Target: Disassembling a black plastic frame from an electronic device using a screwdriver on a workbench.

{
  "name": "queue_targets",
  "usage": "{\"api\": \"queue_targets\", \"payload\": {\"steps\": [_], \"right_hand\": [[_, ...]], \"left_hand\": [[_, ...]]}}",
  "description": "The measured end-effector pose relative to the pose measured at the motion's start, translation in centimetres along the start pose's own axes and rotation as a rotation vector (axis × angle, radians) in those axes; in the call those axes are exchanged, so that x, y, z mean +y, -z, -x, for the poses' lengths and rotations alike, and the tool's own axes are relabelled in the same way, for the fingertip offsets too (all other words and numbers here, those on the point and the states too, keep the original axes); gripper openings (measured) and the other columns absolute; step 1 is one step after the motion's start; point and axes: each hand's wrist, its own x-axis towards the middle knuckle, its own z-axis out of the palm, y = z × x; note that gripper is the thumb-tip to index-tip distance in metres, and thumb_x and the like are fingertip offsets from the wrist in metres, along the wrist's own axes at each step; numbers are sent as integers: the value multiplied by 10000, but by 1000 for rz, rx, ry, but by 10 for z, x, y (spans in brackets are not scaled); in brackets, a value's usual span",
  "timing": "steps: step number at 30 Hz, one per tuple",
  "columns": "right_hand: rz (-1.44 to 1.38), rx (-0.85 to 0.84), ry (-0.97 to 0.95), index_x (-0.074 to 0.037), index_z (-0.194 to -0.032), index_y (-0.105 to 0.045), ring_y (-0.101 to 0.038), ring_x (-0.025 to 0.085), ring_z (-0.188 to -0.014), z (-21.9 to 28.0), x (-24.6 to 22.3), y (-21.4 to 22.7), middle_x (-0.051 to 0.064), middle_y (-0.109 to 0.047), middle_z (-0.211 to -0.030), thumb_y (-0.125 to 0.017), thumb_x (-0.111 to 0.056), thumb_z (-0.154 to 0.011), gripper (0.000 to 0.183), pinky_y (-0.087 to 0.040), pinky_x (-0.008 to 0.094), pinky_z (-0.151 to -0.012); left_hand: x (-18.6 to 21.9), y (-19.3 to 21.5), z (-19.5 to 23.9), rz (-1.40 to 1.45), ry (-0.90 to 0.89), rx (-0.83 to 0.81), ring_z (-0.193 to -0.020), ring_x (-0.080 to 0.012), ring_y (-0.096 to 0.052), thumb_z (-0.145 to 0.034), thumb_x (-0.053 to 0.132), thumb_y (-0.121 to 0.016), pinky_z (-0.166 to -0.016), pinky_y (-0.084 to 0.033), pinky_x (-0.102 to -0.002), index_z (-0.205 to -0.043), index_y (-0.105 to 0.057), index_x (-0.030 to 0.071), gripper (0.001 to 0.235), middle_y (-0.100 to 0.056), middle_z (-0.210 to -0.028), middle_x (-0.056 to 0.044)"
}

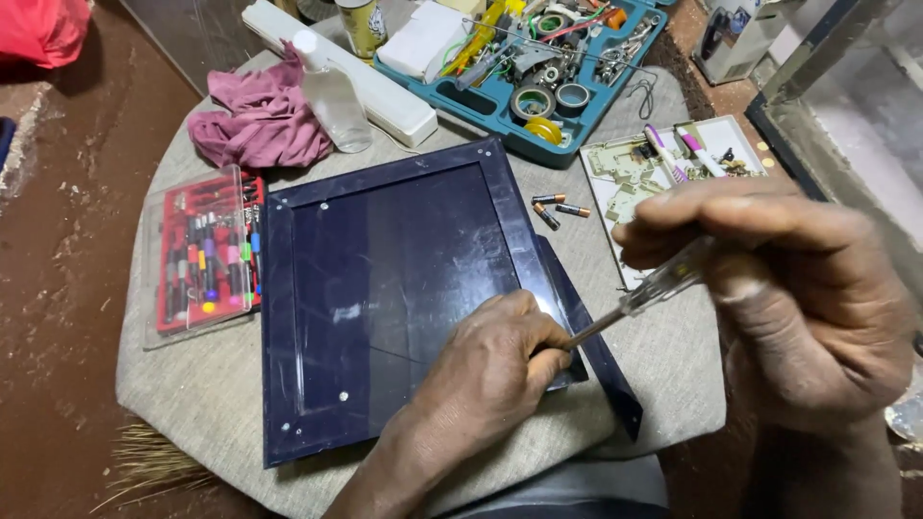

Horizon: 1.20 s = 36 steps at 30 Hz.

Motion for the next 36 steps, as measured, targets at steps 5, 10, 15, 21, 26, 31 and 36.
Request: {"api": "queue_targets", "payload": {"steps": [5,10,15,21,26,31,36], "right_hand": [[201,288,-28,-41,-1505,-500,-699,134,-1218,4,32,46,39,-549,-1516,-458,-567,-1153,634,-663,263,-1017],[100,328,-163,-155,-1540,-471,-535,53,-1148,6,46,83,17,-482,-1426,-557,-711,-1091,720,-523,169,-946],[109,346,-394,-31,-1251,-579,-680,157,-708,7,18,43,138,-675,-1111,-496,-120,-1078,211,-577,216,-554],[498,-230,-367,-146,-968,-839,-759,71,-812,37,44,12,-37,-864,-906,-820,-188,-868,110,-556,231,-757],[448,-142,-38,-69,-981,-768,-784,163,-831,40,35,-9,78,-802,-939,-816,-101,-882,115,-616,268,-799],[531,-178,-20,-63,-985,-763,-756,157,-780,34,42,2,74,-788,-904,-764,-115,-916,86,-595,270,-737],[973,-267,-313,-178,-970,-771,-699,158,-769,-2,79,51,6,-793,-957,-663,-272,-976,143,-539,325,-636]], "left_hand": [[-2,0,-2,-41,-47,-43,-873,-248,-627,-1023,245,-635,-825,-514,-417,-953,-747,144,166,-641,-897,-44],[7,4,-10,-86,57,-132,-880,-240,-665,-1036,278,-661,-865,-549,-418,-986,-748,135,175,-688,-933,-48],[0,-11,-2,-178,44,-89,-888,-263,-641,-1070,374,-640,-799,-561,-425,-1030,-679,107,273,-655,-949,-79],[30,0,-4,126,160,292,-734,-194,-673,-972,404,-702,-673,-505,-378,-923,-734,198,215,-685,-862,11],[41,-10,-4,635,336,405,-643,-78,-655,-934,372,-756,-564,-568,-257,-917,-774,132,242,-749,-768,27],[37,-17,-6,579,340,398,-695,-97,-700,-942,361,-741,-600,-571,-279,-926,-818,137,239,-793,-811,12],[34,-23,1,124,23,437,-765,-226,-697,-1040,305,-645,-667,-543,-388,-1020,-782,167,196,-698,-876,-30]]}}
